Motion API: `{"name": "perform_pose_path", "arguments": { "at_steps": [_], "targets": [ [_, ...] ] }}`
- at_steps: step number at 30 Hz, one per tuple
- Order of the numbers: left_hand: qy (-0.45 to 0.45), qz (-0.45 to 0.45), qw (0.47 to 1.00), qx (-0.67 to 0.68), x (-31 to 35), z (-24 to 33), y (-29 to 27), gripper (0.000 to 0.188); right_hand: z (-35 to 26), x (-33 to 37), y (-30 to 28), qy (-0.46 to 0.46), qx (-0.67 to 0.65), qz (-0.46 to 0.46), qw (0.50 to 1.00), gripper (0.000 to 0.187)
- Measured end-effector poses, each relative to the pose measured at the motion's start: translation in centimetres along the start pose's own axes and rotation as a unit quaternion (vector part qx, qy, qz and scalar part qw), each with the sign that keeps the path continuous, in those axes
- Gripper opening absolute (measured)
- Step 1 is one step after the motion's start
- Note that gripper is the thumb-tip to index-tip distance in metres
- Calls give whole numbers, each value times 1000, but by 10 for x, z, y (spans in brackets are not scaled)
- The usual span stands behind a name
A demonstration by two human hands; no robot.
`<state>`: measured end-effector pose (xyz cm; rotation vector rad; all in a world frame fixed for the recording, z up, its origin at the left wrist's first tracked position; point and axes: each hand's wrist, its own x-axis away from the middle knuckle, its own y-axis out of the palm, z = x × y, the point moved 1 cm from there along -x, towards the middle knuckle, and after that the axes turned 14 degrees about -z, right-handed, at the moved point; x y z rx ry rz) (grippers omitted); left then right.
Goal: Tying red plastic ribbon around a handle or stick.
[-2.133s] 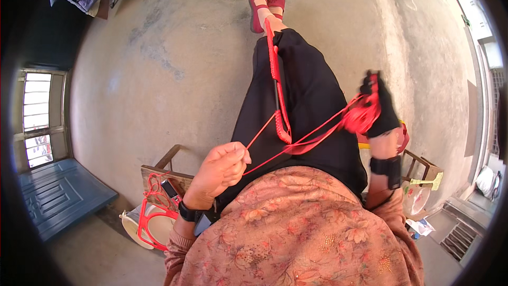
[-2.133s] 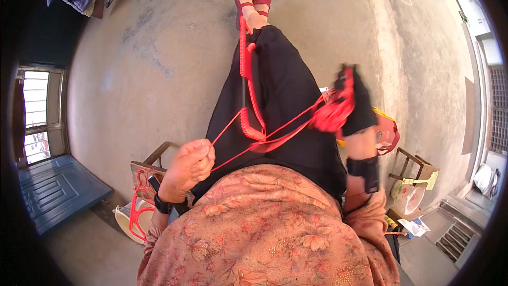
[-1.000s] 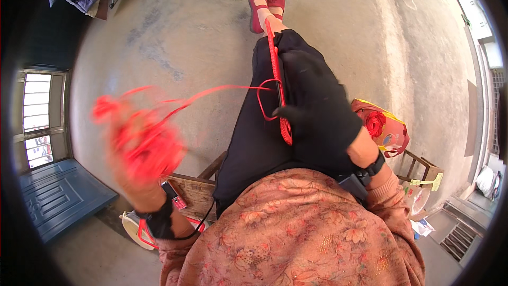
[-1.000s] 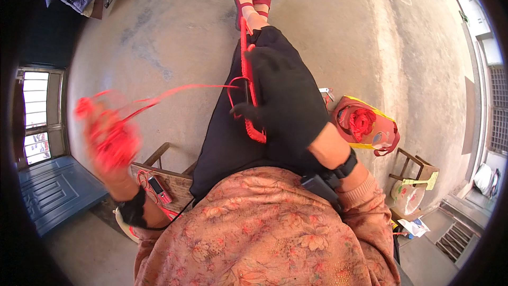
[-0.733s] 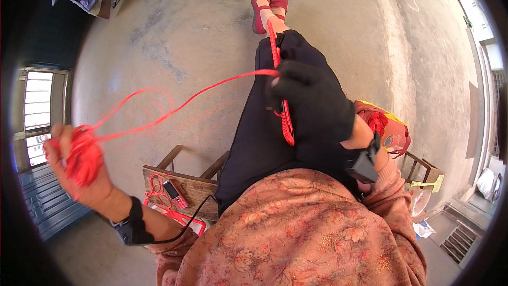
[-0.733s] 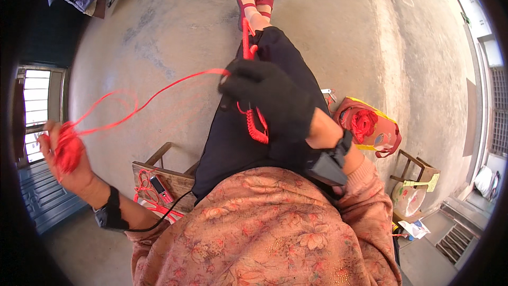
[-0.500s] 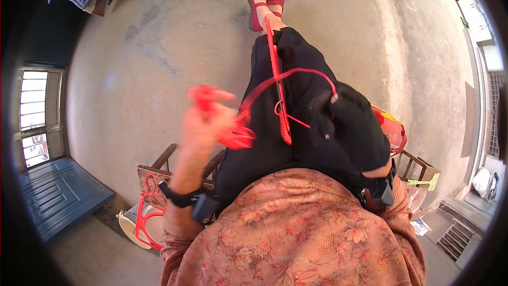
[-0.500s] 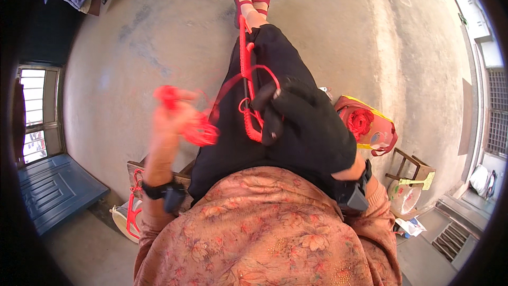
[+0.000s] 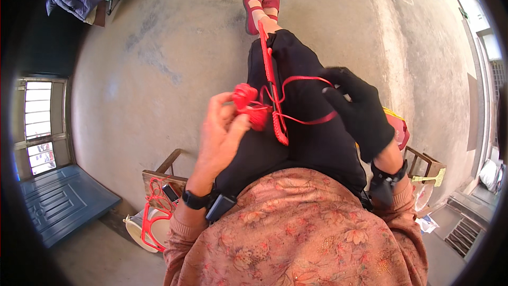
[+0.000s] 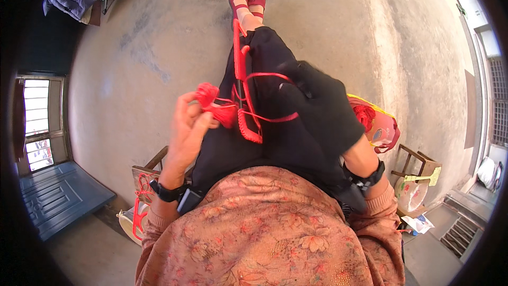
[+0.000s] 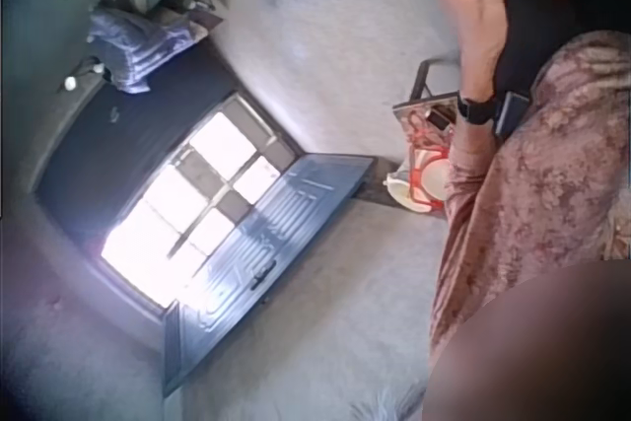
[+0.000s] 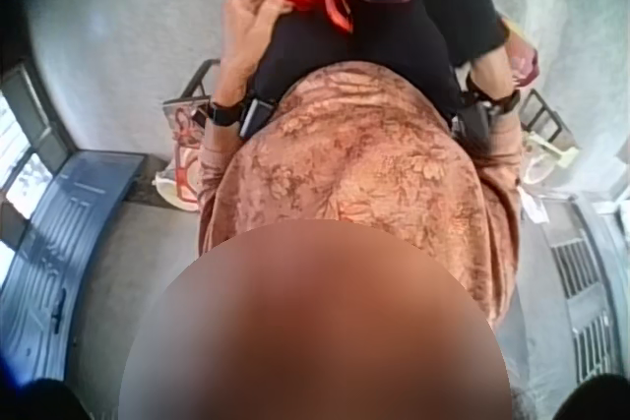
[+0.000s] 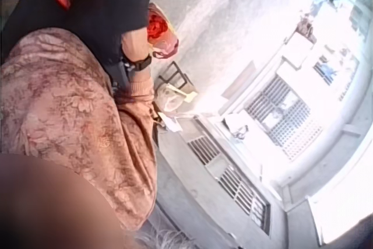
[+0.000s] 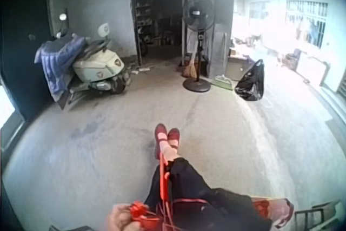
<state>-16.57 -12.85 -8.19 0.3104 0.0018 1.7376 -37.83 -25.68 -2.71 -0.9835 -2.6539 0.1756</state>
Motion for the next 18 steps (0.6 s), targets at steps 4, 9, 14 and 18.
{"name": "perform_pose_path", "arguments": {
  "at_steps": [4,9,14,18],
  "targets": [
    [-22,0,957,-291,1,10,-22,17,37,-23,18,-63,345,39,936,19],
    [53,-114,842,-524,-14,-5,0,21,48,-38,56,-108,416,-124,894,17],
    [14,-16,958,-285,-23,6,-1,27,48,-30,25,-86,226,-68,968,17],
    [-81,-288,935,188,-11,28,-2,57,16,-6,5,-63,-193,-23,979,26]
  ]
}}
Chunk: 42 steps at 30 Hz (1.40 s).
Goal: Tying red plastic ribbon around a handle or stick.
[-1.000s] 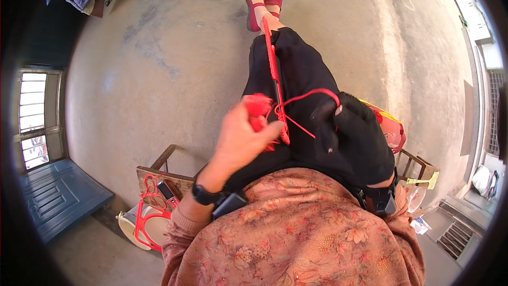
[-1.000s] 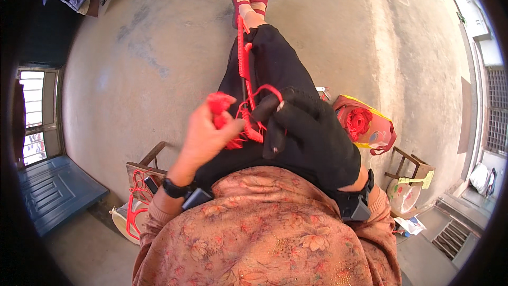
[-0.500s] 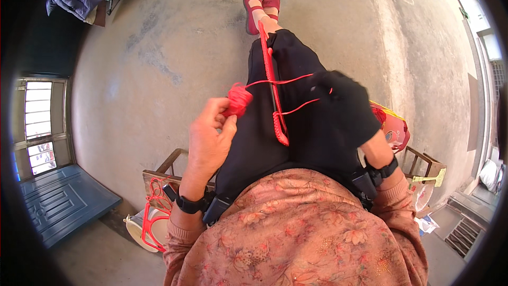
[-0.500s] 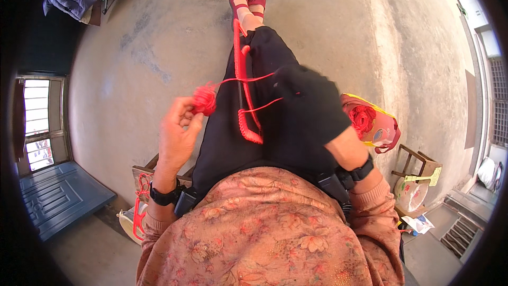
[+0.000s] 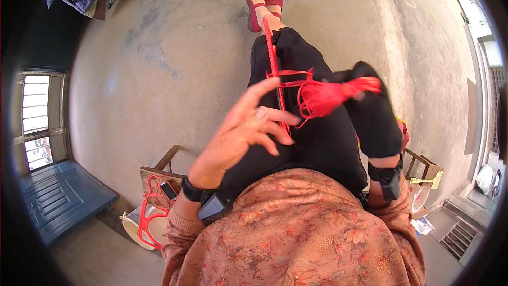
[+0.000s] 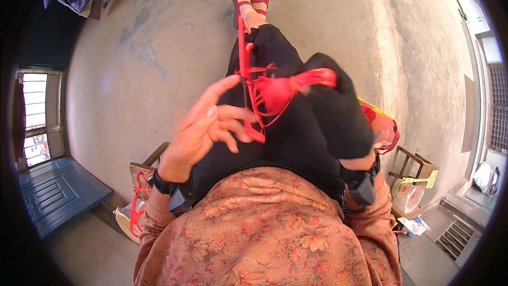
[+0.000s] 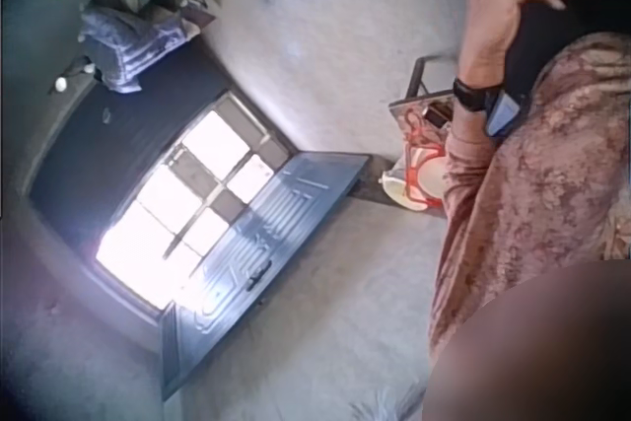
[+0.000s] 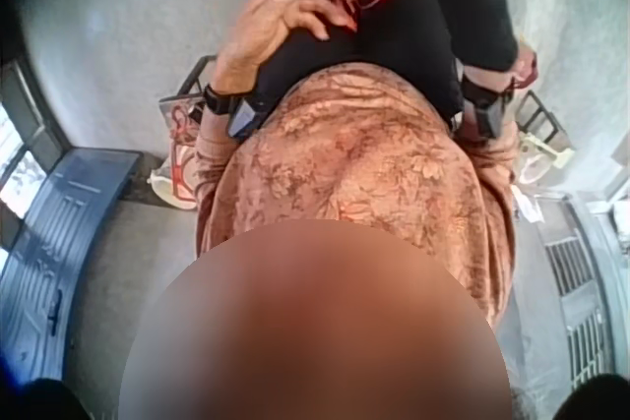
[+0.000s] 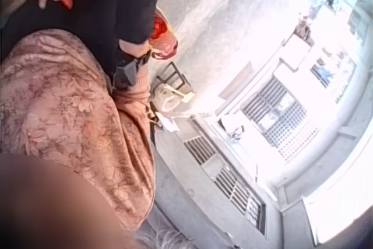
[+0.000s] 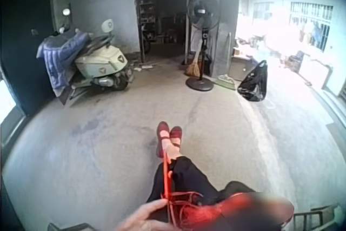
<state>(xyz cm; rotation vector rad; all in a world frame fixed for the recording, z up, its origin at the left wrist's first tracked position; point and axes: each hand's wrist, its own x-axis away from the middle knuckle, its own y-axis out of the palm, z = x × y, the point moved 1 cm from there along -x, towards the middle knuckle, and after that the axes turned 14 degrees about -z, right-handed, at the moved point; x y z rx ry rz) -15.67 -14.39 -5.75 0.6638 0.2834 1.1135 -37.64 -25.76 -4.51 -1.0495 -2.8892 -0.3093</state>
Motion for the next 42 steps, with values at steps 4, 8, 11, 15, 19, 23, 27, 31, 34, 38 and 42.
{"name": "perform_pose_path", "arguments": {
  "at_steps": [4,8,11,15,19,23,27,31,34,38,42],
  "targets": [
    [82,-17,967,242,-16,-8,23,65,-12,24,11,24,-62,36,997,28],
    [193,64,896,394,12,6,4,57,-17,44,13,42,-125,79,988,29],
    [191,74,924,324,62,2,-11,52,-15,52,16,59,-177,104,977,31],
    [87,195,965,150,121,-14,-19,47,53,27,17,108,144,-45,983,37],
    [-25,275,961,-12,148,-23,-7,38,57,11,52,67,303,-79,947,39],
    [-109,249,958,-90,172,-31,3,19,67,7,60,129,403,-122,898,46],
    [-152,179,961,-148,168,-29,-7,13,67,7,61,123,416,-134,891,48],
    [-97,263,921,-269,116,-22,-42,32,73,12,62,93,451,-128,879,45],
    [-19,266,946,-186,41,-19,-31,34,78,12,63,46,448,-114,886,43],
    [-66,203,976,-47,-6,-45,-35,28,81,11,63,28,431,-122,894,33],
    [-105,183,976,48,-10,-54,-37,21,90,12,59,-20,442,-141,886,46]
  ]
}}
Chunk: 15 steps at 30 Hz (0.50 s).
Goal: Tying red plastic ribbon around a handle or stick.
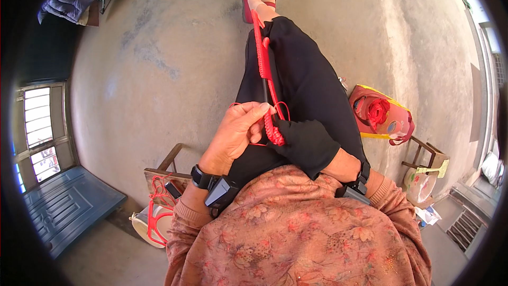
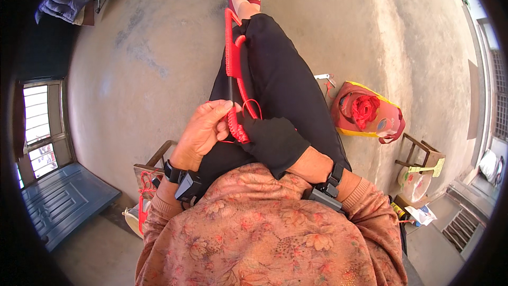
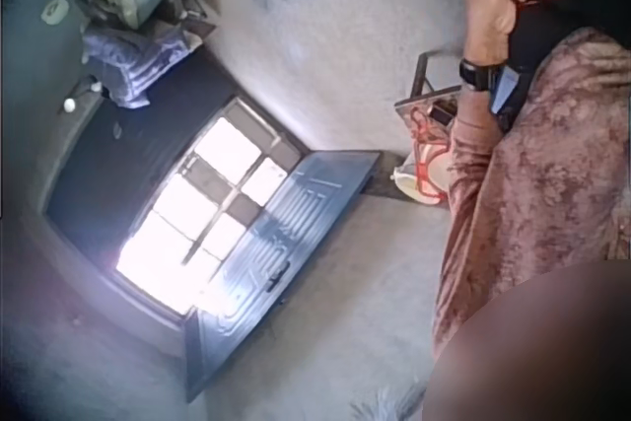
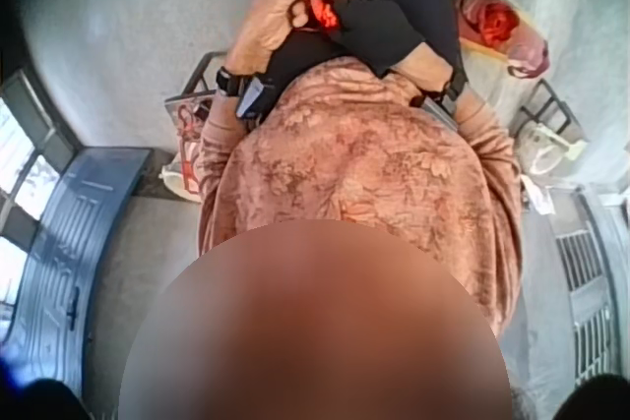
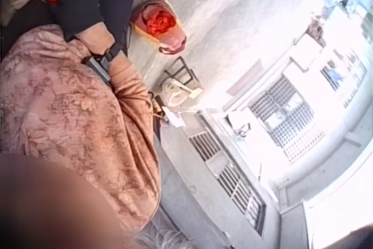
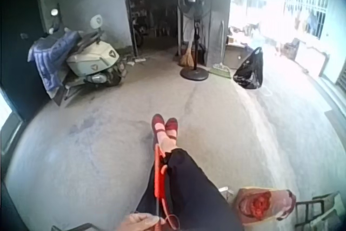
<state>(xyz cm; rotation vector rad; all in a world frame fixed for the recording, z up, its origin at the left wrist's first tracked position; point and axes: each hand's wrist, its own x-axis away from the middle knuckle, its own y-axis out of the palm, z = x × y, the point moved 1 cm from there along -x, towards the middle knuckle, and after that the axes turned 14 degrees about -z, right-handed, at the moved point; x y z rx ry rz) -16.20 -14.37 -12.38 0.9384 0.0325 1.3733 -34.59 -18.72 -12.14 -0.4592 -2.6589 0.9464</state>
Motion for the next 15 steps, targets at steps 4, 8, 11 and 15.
{"name": "perform_pose_path", "arguments": {
  "at_steps": [4,8,11,15],
  "targets": [
    [-9,-7,1000,17,5,-4,5,21,-1,2,-3,-3,-1,4,1000,41],
    [1,-3,1000,26,8,-3,11,21,-1,1,-5,-19,4,18,1000,39],
    [-5,-5,1000,9,11,-2,11,22,1,1,-2,-15,26,4,1000,39],
    [-2,-9,1000,1,27,-6,16,23,-8,5,-6,9,51,-51,997,41]
  ]
}}
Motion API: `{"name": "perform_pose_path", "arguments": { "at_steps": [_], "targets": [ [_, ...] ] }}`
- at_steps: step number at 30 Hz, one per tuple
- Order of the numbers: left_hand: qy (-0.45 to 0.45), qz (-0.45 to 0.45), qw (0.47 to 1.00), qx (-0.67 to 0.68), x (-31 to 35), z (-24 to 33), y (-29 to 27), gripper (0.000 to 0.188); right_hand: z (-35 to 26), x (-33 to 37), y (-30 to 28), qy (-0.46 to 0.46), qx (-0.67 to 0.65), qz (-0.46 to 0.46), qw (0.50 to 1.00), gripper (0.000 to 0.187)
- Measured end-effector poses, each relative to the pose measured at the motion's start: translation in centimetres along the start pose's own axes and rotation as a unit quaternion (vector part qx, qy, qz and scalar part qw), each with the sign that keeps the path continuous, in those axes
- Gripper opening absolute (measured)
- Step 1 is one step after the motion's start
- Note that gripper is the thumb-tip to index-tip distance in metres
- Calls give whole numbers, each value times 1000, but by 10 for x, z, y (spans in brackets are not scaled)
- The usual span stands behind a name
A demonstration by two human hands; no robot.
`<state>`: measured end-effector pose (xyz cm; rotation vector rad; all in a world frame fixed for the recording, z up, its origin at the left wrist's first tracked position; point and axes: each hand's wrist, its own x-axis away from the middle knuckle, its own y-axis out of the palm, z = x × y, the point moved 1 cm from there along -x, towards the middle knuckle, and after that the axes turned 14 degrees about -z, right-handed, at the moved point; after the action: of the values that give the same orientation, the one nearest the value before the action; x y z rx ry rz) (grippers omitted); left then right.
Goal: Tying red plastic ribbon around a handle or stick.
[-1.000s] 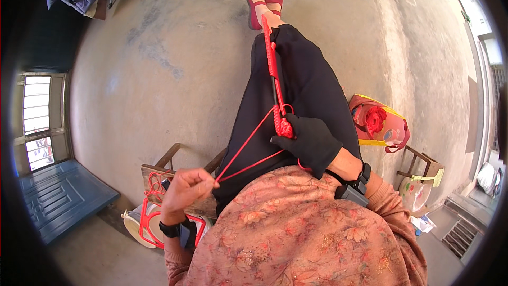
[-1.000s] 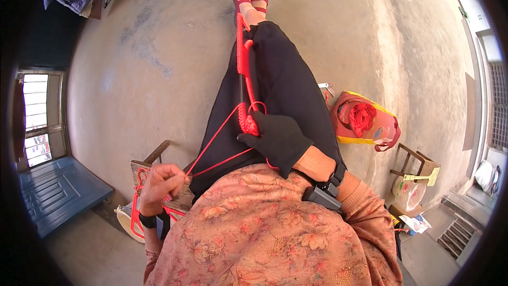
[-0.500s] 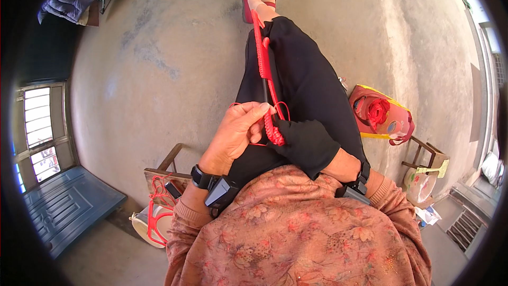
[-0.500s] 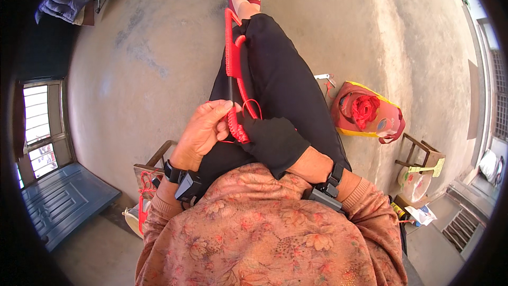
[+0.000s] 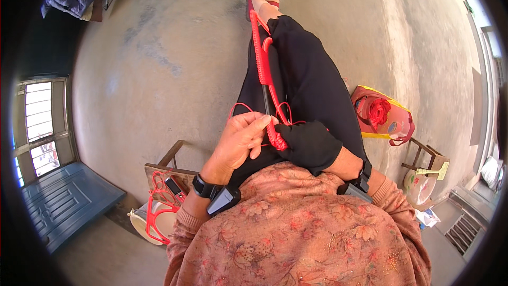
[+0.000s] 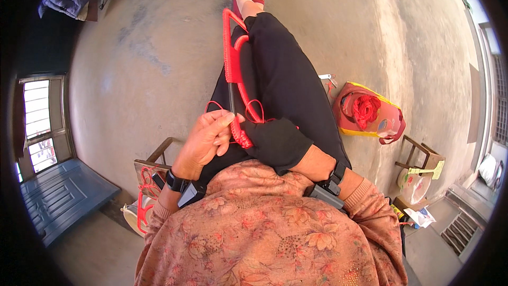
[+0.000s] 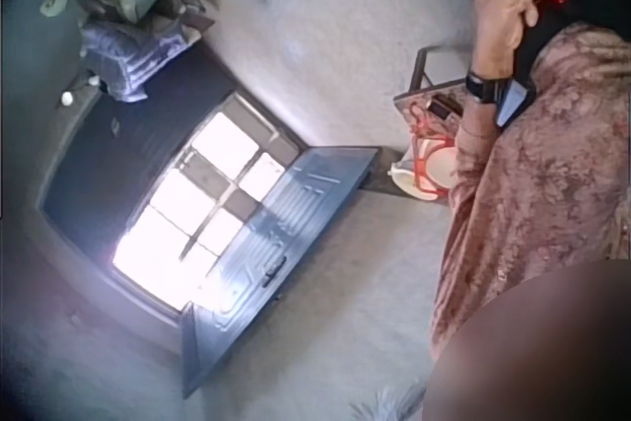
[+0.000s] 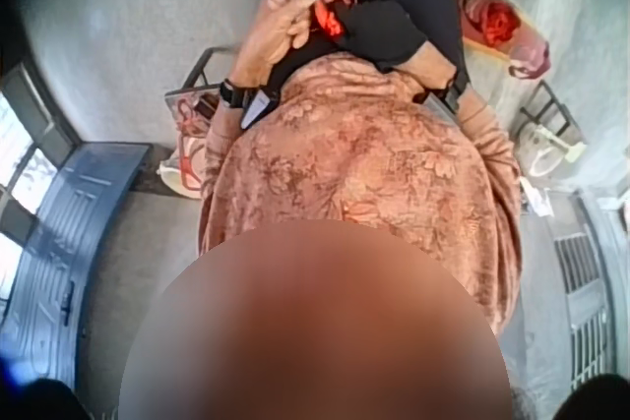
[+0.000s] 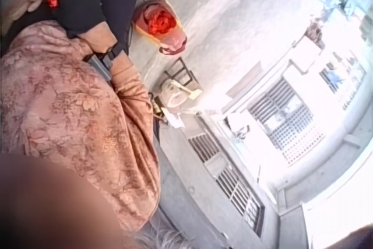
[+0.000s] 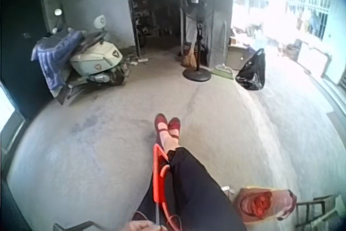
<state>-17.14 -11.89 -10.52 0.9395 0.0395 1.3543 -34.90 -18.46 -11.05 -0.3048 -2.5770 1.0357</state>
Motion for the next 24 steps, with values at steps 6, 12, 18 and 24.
{"name": "perform_pose_path", "arguments": {
  "at_steps": [6,12,18,24],
  "targets": [
    [60,94,987,-117,17,-15,1,27,8,0,4,-19,-48,31,998,44],
    [39,64,996,-52,20,-20,2,24,20,-18,-24,123,-534,-54,834,28],
    [31,52,994,-86,22,-17,0,26,26,-29,-9,108,-591,-96,794,25],
    [20,45,993,-103,31,-19,-3,25,12,-28,-12,144,-599,-76,784,25]
  ]
}}
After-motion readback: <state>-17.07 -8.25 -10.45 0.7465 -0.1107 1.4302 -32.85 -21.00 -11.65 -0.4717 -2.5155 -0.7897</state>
